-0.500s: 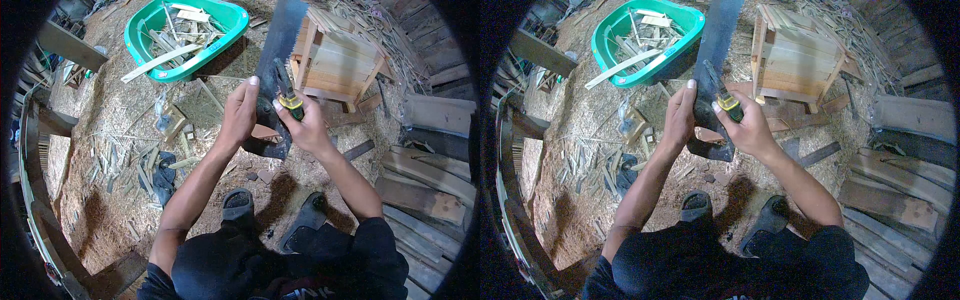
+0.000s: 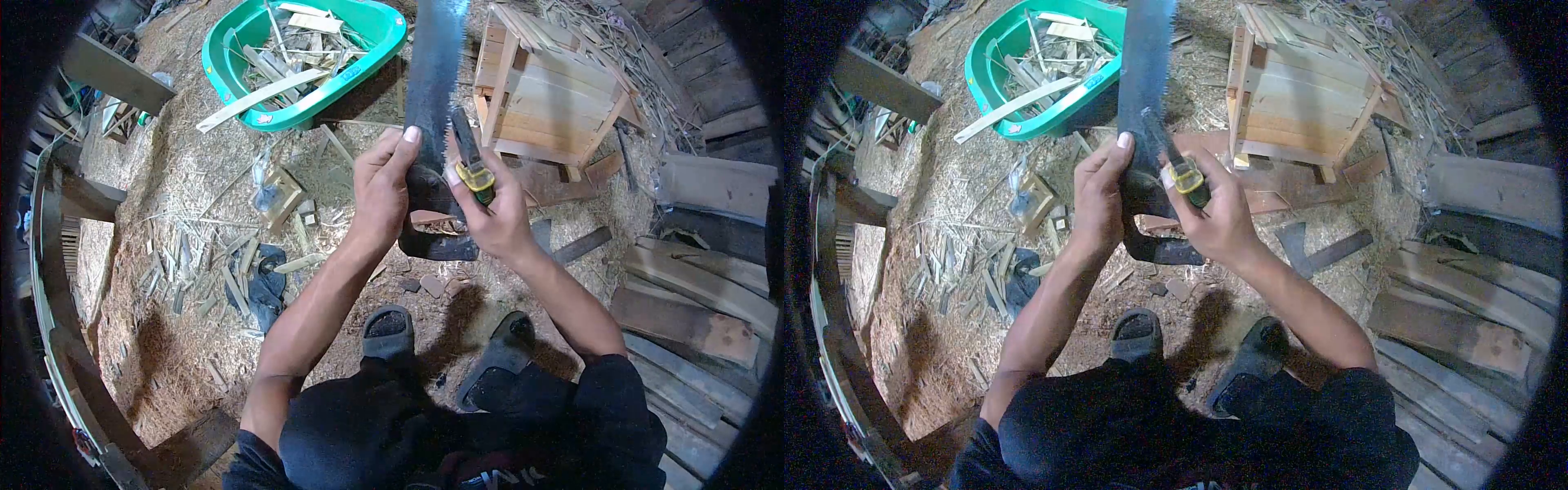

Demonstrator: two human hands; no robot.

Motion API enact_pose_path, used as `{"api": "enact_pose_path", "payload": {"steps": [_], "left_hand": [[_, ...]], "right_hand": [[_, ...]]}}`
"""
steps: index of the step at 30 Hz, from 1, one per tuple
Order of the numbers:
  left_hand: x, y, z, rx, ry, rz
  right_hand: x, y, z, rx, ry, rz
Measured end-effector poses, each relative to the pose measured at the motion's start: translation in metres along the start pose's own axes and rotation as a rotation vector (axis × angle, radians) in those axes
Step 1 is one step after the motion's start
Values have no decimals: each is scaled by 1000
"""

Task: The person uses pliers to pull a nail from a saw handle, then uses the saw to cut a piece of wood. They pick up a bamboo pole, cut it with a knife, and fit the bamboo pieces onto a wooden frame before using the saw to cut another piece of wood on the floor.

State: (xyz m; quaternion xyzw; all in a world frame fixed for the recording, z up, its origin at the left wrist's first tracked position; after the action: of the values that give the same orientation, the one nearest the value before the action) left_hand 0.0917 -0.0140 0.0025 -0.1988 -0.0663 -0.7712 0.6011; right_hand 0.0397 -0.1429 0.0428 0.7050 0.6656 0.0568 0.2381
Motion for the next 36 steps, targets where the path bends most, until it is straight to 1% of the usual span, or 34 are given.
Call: {"api": "enact_pose_path", "payload": {"steps": [2, 5, 8, 11, 14, 17, 20, 23, 26, 29, 32, 35, 36], "left_hand": [[-3, 0, 0, 10, 4, 20], [-2, 0, -4, 3, -46, 19], [-3, 6, -13, -124, -156, -1], [3, 4, 1, -57, -206, 38], [10, 3, 14, 109, -151, -20], [11, 1, 19, 147, -31, -85], [10, 0, 16, 87, -85, -56], [7, -1, 16, 90, -128, -45], [6, -3, 17, 83, -149, -24], [1, -3, 9, 76, -181, -12], [-2, -3, 6, 63, -221, 17], [-2, 11, 6, -39, -125, -114], [-2, 12, 8, -17, -101, -116]], "right_hand": [[-1, 4, -9, -76, -33, 12], [1, 6, -4, -5, -25, -77], [4, 5, 17, 181, 125, -76], [-2, 9, 24, 184, 196, -16], [4, 9, 14, 154, 131, -123], [7, 6, 18, 185, 189, -78], [8, 5, 21, 177, 196, -103], [8, 7, 15, 134, 190, -68], [6, 6, 15, 139, 152, -36], [10, 5, 20, 191, 186, -87], [9, 8, 11, 148, 120, -79], [8, 8, 11, 114, 84, -54], [8, 4, 13, 143, 115, -33]]}}
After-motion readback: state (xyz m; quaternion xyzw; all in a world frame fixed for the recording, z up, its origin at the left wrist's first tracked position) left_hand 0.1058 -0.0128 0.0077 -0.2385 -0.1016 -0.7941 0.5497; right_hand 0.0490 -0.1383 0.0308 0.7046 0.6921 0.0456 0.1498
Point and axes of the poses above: each hand's wrist, its own y-axis towards the middle knuckle, its own x-axis out of the palm, z = x × y, the point moved 10 cm from there along y, towards the middle knuckle, and after that the axes turned 7 degrees about -x, right-handed, at the moved point
